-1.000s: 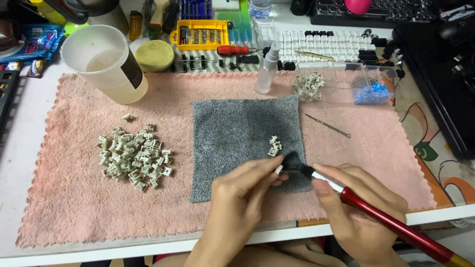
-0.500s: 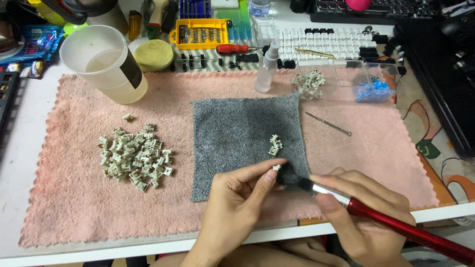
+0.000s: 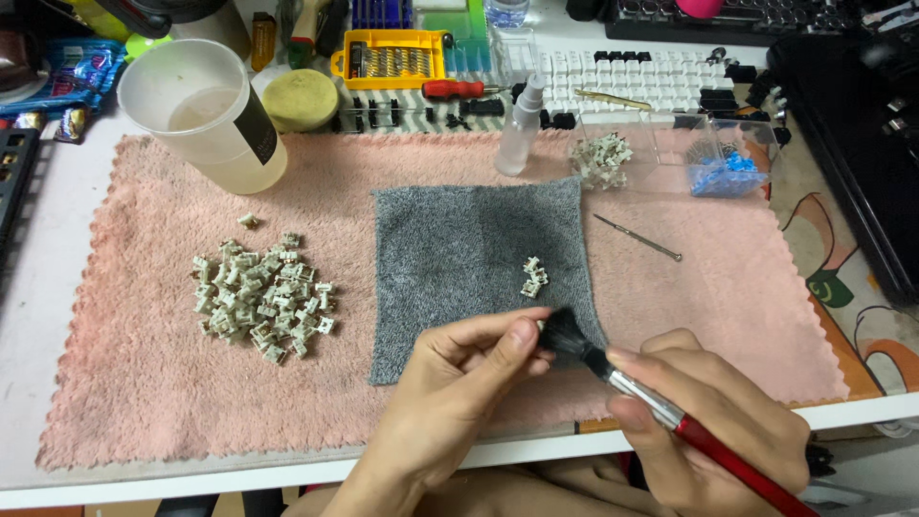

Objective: The person uses a red-handled brush to clean small white keyboard switches one by one. They pick up each switch from a pile on a pink towel, brush it, and place it on a grey cloth. The workspace includes tools, a spray bottle, and a cup of liquid.

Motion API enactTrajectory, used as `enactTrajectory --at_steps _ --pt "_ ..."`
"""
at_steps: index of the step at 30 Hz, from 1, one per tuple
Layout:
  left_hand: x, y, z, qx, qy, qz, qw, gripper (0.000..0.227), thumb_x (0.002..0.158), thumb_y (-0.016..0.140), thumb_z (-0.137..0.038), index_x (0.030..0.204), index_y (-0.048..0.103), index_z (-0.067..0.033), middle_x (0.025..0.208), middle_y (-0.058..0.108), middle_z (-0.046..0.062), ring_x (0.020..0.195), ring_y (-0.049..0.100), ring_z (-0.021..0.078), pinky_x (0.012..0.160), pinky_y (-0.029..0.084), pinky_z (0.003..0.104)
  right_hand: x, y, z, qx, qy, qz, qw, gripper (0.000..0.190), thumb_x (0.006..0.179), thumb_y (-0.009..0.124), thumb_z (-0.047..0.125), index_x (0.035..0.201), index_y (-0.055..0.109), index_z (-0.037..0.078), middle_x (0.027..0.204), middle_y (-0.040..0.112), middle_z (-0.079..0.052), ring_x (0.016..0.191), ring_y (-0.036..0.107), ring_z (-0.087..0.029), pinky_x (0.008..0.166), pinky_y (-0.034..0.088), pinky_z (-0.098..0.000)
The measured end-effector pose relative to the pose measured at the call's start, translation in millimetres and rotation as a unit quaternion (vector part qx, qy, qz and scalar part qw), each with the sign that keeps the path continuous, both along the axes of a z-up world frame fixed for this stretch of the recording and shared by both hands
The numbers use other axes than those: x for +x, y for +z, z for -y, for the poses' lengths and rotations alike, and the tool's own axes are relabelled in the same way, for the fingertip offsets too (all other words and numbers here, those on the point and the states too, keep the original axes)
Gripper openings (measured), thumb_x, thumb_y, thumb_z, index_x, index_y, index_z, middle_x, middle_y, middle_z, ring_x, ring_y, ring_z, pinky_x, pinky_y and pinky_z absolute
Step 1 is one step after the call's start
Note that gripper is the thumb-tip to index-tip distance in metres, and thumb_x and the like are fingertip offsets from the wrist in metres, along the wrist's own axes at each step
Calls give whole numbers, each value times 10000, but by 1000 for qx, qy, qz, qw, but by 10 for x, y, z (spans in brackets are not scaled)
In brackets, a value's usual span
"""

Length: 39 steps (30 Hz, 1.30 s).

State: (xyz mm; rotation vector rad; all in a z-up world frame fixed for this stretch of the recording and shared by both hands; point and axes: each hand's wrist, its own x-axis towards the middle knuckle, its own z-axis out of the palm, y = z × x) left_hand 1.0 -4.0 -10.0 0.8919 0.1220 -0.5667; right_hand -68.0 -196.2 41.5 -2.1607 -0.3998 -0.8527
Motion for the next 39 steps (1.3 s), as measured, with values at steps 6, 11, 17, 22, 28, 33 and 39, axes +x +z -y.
enactTrajectory --at_steps 6,11,17,22,28,33,39 --pt "21 122 -55 35 13 2 999 369 1061 768 -197 1306 879 56 932 790 150 853 807 220 910 680 281 36 -90 56 -5 46 21 999 301 956 764 142 1151 764 -88 977 793 -196 718 684 -276 735 579 -351" --pt "-12 115 -8 8 9 -12 1000 375 1057 757 -189 1291 838 93 990 859 234 880 825 229 936 700 310 -58 -70 59 12 -7 -8 1000 293 990 718 183 1164 759 -49 966 812 -189 693 745 -242 711 612 -310" --pt "-5 123 -28 96 -19 59 993 343 1078 742 -241 1195 882 49 928 888 184 780 797 167 825 679 277 22 -110 141 -49 38 45 997 286 942 805 116 1152 763 -74 1041 811 -176 770 712 -283 747 587 -379" --pt "-12 212 -53 134 -30 50 989 351 1090 746 -250 1163 924 43 804 849 123 735 763 140 791 626 256 13 -152 139 -24 60 46 997 337 935 802 189 1156 762 -63 991 794 -172 722 674 -278 732 574 -376" --pt "-38 205 -8 83 -30 19 996 309 1089 752 -196 1117 880 84 971 893 188 746 741 167 765 631 280 139 -64 191 -87 12 57 995 303 1009 718 131 1142 745 -141 1033 800 -272 758 724 -313 742 625 -408" --pt "-33 197 53 -36 60 -106 992 334 1023 768 -55 1294 809 137 1173 878 296 979 821 284 990 682 341 160 -45 179 -51 -59 52 996 226 1041 689 28 1091 729 -189 966 756 -295 772 734 -384 754 625 -444" --pt "-77 189 1 -62 55 -25 996 439 906 867 54 1335 786 103 1187 882 245 1073 836 255 1065 692 382 119 -199 306 -48 -92 57 993 302 1067 631 173 1099 768 -94 1057 749 -289 960 724 -363 954 641 -477"
